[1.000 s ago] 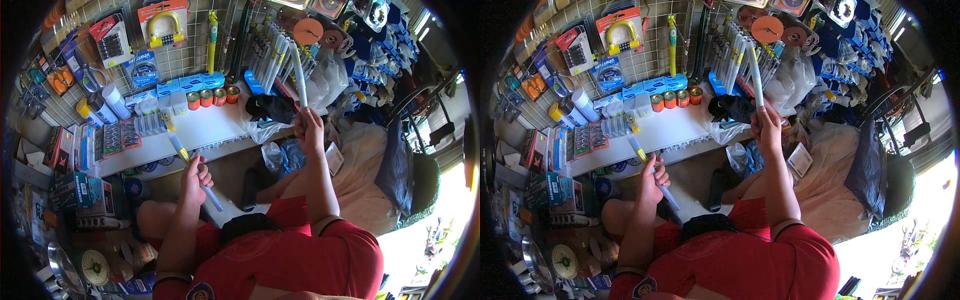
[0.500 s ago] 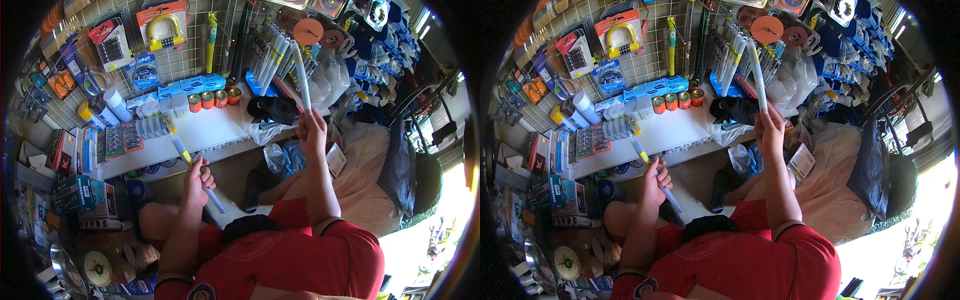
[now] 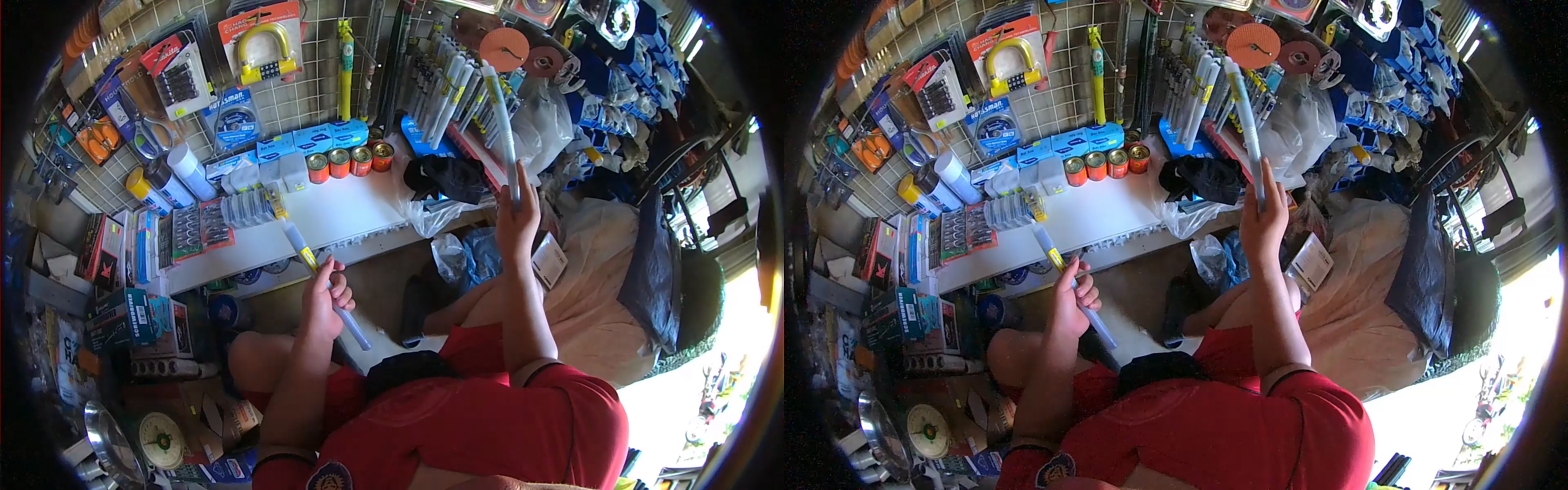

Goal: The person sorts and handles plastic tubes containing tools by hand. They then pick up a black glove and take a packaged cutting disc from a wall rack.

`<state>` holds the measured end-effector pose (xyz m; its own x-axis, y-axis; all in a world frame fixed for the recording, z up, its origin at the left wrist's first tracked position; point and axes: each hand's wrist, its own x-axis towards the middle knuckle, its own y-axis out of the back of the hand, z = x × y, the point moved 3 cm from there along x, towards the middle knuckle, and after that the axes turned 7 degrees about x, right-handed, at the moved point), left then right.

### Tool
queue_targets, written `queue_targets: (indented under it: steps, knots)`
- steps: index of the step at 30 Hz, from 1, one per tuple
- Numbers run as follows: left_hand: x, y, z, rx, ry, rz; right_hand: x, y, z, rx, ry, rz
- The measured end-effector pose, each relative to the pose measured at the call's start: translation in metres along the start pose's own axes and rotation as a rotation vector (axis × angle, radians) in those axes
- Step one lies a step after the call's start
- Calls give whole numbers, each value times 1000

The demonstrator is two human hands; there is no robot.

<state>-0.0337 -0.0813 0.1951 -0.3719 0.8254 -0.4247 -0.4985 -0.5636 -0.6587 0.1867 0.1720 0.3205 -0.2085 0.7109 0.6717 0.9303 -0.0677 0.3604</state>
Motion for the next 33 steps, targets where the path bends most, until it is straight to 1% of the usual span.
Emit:
queue_targets:
  steps: [3,6,9,12,15,18,21,22,24,25,26,27,28,29,30,31,32,33]
  knots:
    - [-1,0,1,3,-4,0,0,0,-14,-69,-42,-57]
    - [-1,0,1,-8,-4,0,-1,-4,-8,-49,22,-2]
    - [-2,-1,2,-12,0,8,-2,-5,-6,-40,14,10]
    - [-2,0,2,-13,4,8,-2,-5,-6,-97,-1,-7]
    - [-2,0,2,-14,7,-1,-1,-5,-11,-82,32,-19]
    - [-2,-2,3,-16,6,-5,0,-7,-7,-35,32,6]
    - [-2,-3,3,-45,-7,4,1,-15,15,-15,49,34]
    - [-2,-3,2,-52,-14,3,-3,-15,18,-65,96,80]
    - [-2,-4,3,-77,-48,-8,-13,-19,-1,-163,193,173]
    - [-3,-6,3,-95,-74,-18,-21,-25,5,-60,158,101]
    - [-4,-8,2,-113,-99,-27,-35,-33,0,130,84,-22]
    - [-3,-9,1,-109,-138,-54,-52,-46,-1,240,63,-145]
    - [-2,-10,0,-105,-175,-80,-72,-56,-15,466,-106,-409]
    - [-1,-12,-2,-100,-213,-106,-95,-65,-30,635,-329,-639]
    - [-1,-15,-5,-85,-262,-115,-121,-81,-28,784,-290,-735]
    - [-1,-19,-8,-69,-312,-123,-134,-83,-49,834,-345,-844]
    - [-1,-21,-10,-52,-361,-128,-139,-80,-70,780,-378,-974]
    - [-1,-22,-13,-66,-373,-175,-143,-80,-80,649,-288,-1047]
